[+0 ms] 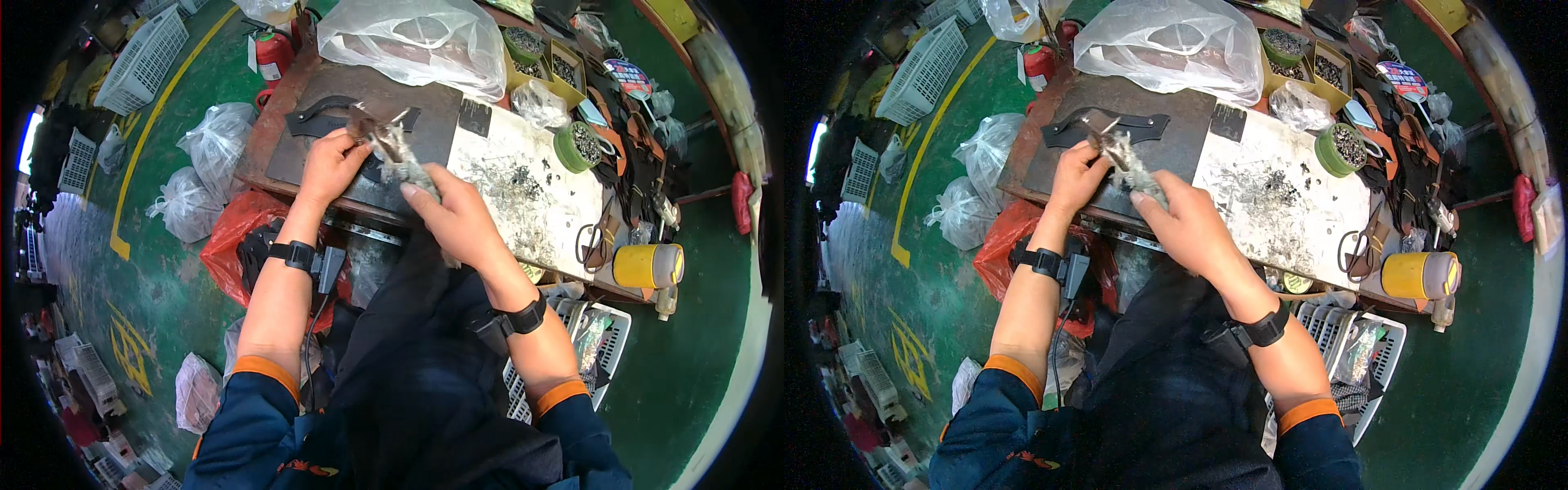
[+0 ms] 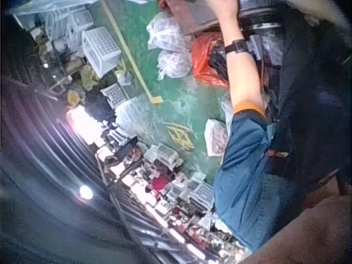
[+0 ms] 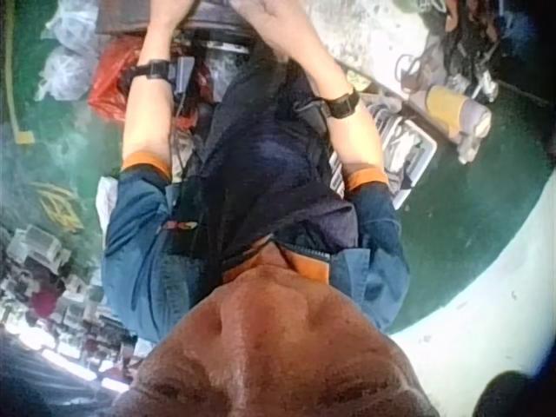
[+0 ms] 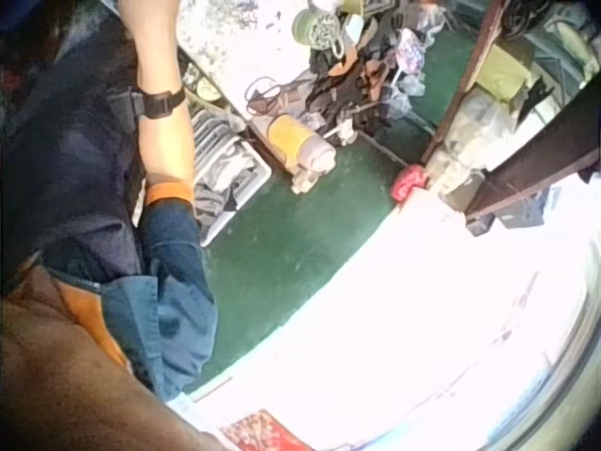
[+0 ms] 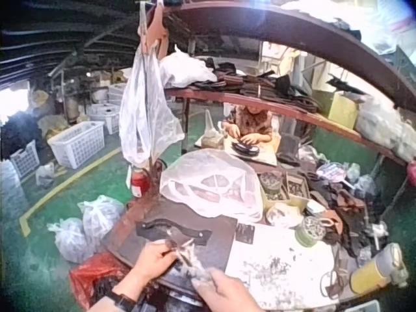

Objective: The worker uses a hammer to flatten leather components on a metal plate and organizes them into plastic bags.

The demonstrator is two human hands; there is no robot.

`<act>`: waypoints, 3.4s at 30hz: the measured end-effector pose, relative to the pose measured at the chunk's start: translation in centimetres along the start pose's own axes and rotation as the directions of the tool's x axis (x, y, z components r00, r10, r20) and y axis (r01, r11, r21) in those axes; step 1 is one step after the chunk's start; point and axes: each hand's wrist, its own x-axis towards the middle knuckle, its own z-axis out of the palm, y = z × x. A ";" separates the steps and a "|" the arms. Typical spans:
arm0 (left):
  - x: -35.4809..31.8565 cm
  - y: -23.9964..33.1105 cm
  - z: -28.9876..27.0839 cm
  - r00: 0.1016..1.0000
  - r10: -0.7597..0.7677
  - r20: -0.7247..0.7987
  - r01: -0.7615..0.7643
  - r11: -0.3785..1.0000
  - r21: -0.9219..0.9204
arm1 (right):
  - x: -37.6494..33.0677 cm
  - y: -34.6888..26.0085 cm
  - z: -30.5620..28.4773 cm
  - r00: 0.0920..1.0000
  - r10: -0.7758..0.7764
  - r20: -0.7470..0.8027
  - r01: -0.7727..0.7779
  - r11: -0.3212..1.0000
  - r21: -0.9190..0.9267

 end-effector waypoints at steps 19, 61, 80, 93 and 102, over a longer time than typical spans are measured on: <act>0.0 0.4 -1.2 0.964 -0.073 0.254 0.039 0.990 0.135 | -4.9 -6.8 -4.6 0.927 -0.079 -0.367 0.324 0.662 0.676; -0.6 1.0 0.3 0.915 0.050 0.399 -0.033 0.998 -0.050 | 7.7 -0.3 2.0 0.934 -0.220 -0.283 0.329 0.840 0.432; -0.7 1.3 0.9 0.952 0.025 0.306 -0.020 1.000 -0.020 | -4.5 7.9 -4.6 0.898 0.386 -0.211 -0.281 0.872 0.400; -0.9 2.5 0.9 0.961 -0.031 0.274 0.003 0.995 0.102 | -6.0 10.3 -8.1 0.808 0.337 -0.483 -0.448 0.884 -0.133; -0.4 2.4 2.0 0.972 -0.022 0.232 0.006 0.997 0.071 | -5.5 14.0 -14.1 0.865 0.103 -0.491 -0.398 0.737 -0.547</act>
